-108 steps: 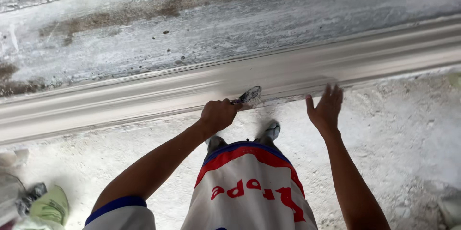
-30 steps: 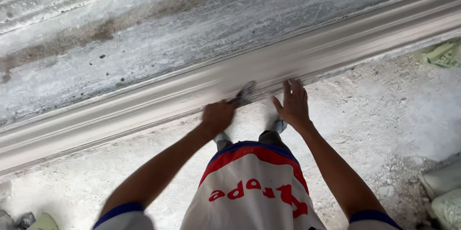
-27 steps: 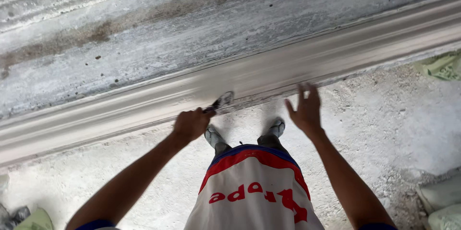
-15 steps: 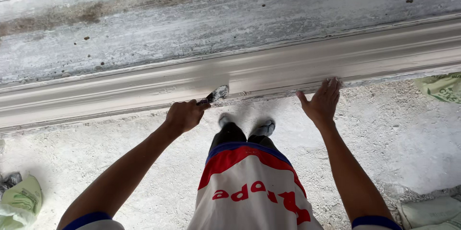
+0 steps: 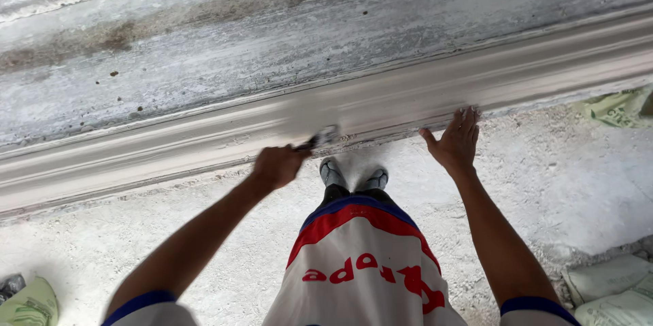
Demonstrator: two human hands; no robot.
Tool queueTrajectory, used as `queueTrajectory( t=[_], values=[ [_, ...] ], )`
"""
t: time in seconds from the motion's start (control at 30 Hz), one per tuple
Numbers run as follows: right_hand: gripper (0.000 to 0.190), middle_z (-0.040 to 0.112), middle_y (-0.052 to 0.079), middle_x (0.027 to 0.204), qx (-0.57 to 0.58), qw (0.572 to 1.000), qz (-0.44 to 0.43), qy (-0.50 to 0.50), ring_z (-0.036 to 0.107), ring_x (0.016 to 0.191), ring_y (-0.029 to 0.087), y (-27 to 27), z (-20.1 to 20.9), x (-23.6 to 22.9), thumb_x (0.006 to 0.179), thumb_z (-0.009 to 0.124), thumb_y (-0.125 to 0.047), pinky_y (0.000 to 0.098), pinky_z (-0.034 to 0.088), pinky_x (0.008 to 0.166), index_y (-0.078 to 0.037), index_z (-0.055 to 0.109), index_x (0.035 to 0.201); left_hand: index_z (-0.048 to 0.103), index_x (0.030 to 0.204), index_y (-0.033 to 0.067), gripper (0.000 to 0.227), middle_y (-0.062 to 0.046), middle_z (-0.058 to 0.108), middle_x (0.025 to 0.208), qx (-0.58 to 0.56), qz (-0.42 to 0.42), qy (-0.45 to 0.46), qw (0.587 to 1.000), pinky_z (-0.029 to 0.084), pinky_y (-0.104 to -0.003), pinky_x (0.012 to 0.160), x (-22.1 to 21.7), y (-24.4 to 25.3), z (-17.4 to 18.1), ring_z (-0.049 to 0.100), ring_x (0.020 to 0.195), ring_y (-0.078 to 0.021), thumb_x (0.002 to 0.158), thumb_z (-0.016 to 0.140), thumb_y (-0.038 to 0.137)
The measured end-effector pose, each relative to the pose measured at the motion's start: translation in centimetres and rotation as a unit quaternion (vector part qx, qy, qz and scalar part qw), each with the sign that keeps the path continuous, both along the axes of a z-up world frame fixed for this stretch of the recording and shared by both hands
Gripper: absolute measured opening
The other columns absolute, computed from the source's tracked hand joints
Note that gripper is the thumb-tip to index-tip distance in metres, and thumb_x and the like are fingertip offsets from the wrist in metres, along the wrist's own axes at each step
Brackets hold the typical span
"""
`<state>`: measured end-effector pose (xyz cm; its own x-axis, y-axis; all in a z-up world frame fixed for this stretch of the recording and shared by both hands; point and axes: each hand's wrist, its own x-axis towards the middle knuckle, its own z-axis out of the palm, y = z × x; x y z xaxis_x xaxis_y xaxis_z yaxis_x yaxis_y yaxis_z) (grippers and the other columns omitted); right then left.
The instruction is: The person scrapes a long white molded molding piece with a small metal scraper, removing residue from the grooves and edges. The person repeatedly moves along the length of the molding, applying pressure to clean the surface.
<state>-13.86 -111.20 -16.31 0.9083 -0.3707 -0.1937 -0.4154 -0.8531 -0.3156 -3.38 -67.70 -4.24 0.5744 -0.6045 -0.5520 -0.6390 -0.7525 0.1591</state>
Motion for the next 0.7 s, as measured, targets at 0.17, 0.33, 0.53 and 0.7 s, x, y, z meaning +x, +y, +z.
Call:
queueTrajectory(
  t=[0.17,0.33,0.53,0.7],
  values=[
    [0.118,0.017,0.037,0.164,-0.005,1.0,0.003,-0.014,0.009,0.157,0.049,-0.1,0.6,0.1,0.087,0.063,-0.074,0.0628,0.017,0.124,0.012,0.023,0.158,0.064,0.136,0.0269,0.039,-0.016,0.071,0.087,-0.093,0.002,-0.048,0.994,0.059,-0.045,0.05,-0.5,-2.1,0.0,0.073,0.066,-0.0303,0.1,0.051,0.023],
    [0.118,0.018,0.039,0.164,-0.02,1.0,0.001,-0.017,0.01,0.156,0.051,0.2,0.1,-0.1,0.088,0.064,-0.074,0.0629,0.021,0.121,0.014,0.025,0.157,0.064,0.135,0.0266,0.037,-0.018,0.069,0.084,-0.066,0.02,-0.03,0.997,0.059,-0.044,0.048,-1.1,-2.2,-0.4,0.072,0.062,-0.0307,0.101,0.05,0.022],
    [0.118,0.02,0.038,0.163,-0.019,1.0,-0.005,-0.02,0.012,0.156,0.05,0.5,0.6,0.0,0.086,0.065,-0.074,0.0631,0.024,0.121,0.014,0.028,0.156,0.063,0.138,0.0216,0.039,-0.016,0.069,0.083,-0.134,-0.026,-0.083,0.987,0.058,-0.044,0.047,-1.6,-2.2,-1.3,0.072,0.061,-0.028,0.1,0.052,0.022],
    [0.119,0.018,0.036,0.165,-0.014,1.0,-0.026,0.008,0.011,0.156,0.049,0.6,1.1,0.4,0.085,0.065,-0.075,0.0645,0.025,0.119,0.011,0.027,0.157,0.062,0.136,0.0275,0.037,-0.018,0.068,0.087,-0.084,-0.004,-0.035,0.996,0.059,-0.046,0.049,-0.7,-2.7,-1.2,0.073,0.063,-0.0321,0.101,0.052,0.023]
  ],
)
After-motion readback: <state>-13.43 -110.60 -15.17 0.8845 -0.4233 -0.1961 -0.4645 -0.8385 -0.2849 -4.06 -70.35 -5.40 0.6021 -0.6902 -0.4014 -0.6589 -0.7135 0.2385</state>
